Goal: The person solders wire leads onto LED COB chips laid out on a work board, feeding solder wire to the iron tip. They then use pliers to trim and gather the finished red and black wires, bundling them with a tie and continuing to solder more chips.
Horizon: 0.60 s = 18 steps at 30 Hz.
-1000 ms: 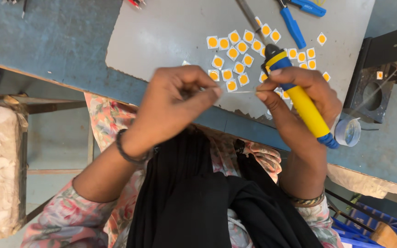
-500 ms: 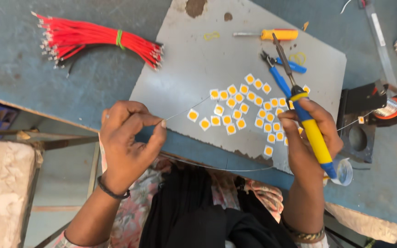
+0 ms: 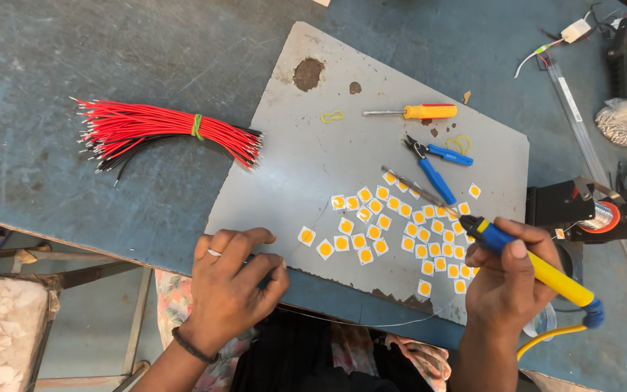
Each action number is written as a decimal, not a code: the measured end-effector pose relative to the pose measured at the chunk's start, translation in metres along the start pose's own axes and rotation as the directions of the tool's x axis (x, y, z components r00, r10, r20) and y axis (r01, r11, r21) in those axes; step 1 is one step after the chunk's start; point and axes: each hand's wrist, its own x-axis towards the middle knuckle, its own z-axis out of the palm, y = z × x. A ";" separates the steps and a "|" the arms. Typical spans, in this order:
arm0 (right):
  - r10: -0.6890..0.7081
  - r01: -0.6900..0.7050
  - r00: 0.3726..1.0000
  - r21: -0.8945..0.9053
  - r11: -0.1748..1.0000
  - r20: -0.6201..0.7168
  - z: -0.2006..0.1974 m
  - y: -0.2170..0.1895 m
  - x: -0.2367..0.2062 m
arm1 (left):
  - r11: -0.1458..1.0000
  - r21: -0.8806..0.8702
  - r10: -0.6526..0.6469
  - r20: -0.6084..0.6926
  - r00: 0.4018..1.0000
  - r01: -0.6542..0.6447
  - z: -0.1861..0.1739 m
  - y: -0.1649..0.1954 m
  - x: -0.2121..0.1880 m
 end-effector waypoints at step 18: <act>0.206 -0.203 0.979 -0.113 0.973 0.011 0.026 0.084 -0.004 | 0.987 -0.158 -0.008 -0.036 0.999 0.002 0.045 -0.065 -0.019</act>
